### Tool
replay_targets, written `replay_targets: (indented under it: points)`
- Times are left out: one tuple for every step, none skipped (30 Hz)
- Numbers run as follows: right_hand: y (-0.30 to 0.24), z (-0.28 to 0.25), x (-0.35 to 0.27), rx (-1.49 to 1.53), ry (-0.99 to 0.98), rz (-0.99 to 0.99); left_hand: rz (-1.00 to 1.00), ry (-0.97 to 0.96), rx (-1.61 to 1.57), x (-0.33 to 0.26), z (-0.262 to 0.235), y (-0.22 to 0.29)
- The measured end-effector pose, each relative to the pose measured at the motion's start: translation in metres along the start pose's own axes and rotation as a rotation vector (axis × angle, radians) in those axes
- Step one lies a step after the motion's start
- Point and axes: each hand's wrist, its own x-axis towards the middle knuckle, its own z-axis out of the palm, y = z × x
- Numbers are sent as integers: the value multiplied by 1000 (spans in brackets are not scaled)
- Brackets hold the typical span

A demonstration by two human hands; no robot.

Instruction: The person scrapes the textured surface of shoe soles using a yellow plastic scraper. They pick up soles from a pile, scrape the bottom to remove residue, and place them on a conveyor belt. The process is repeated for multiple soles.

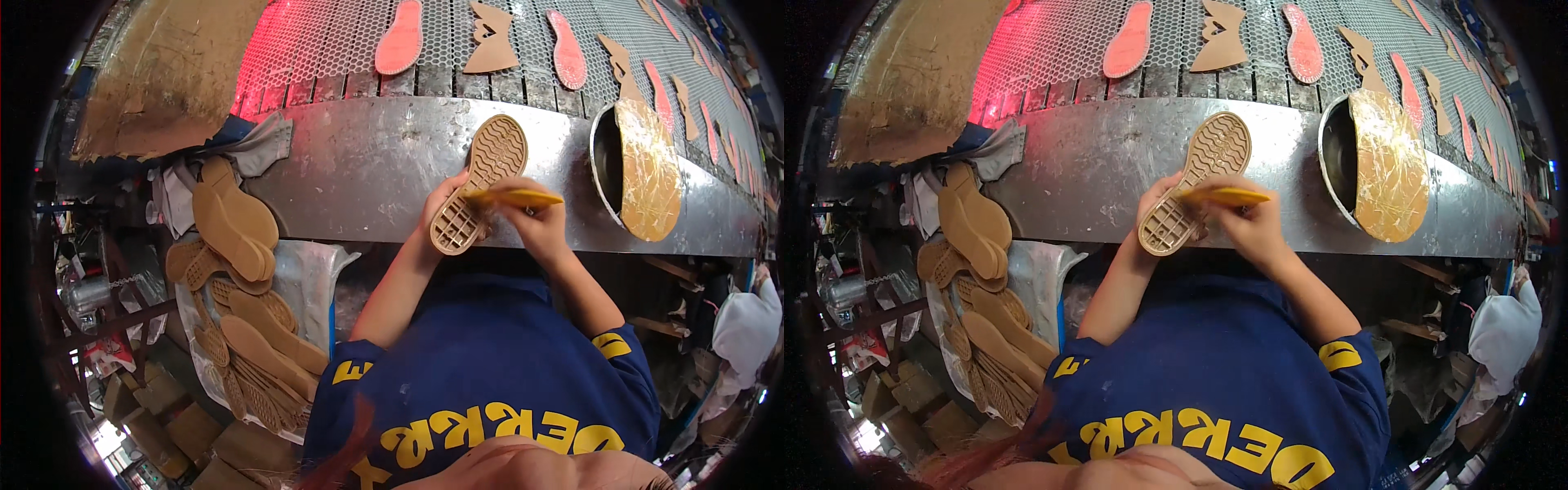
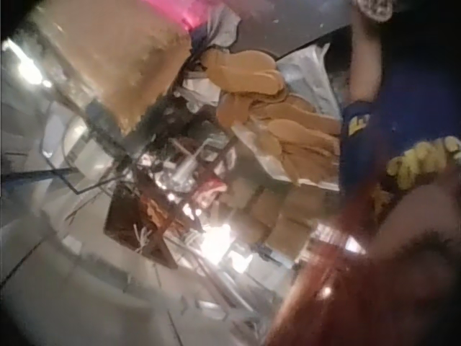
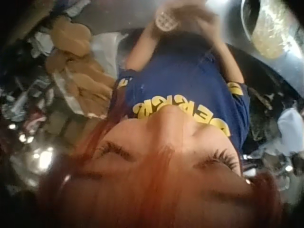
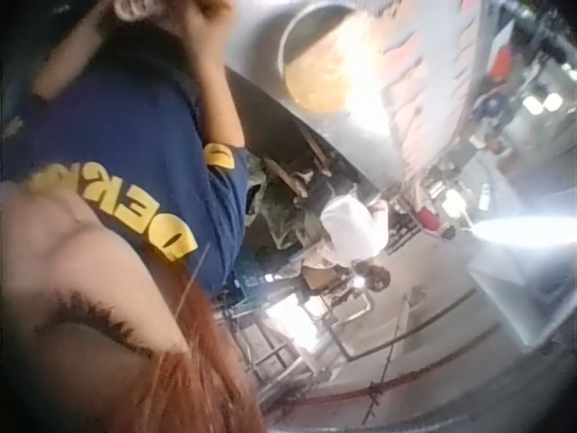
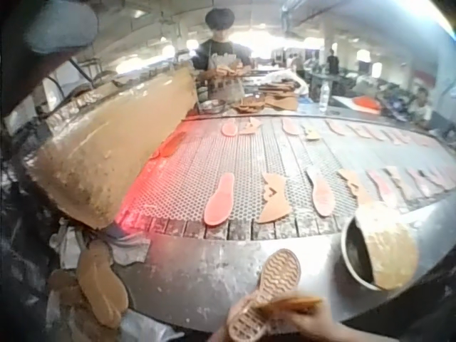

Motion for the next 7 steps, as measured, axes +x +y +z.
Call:
replay_targets:
  points:
    - [4, 0, 1, -7, 37, 8, 28, 31, 43, 1, -3, 0]
    - [6, 1, 1, -15, 74, 15, 56, 62, 87, 3, -6, 0]
    - [6, 3, -5, -3, -7, 0, 133, 263, 154, 8, 8, -5]
    - [-3, 12, -13, 14, -87, -16, 211, 468, 224, 12, 21, -9]
    - [-19, 16, -20, -92, -175, -77, 154, 311, 304, 12, 30, -7]
    - [-19, 23, -22, -3, -192, -85, 126, 217, 277, 10, 30, -6]
    - [-16, 18, -18, -23, -227, -102, 97, 123, 250, 7, 20, -1]
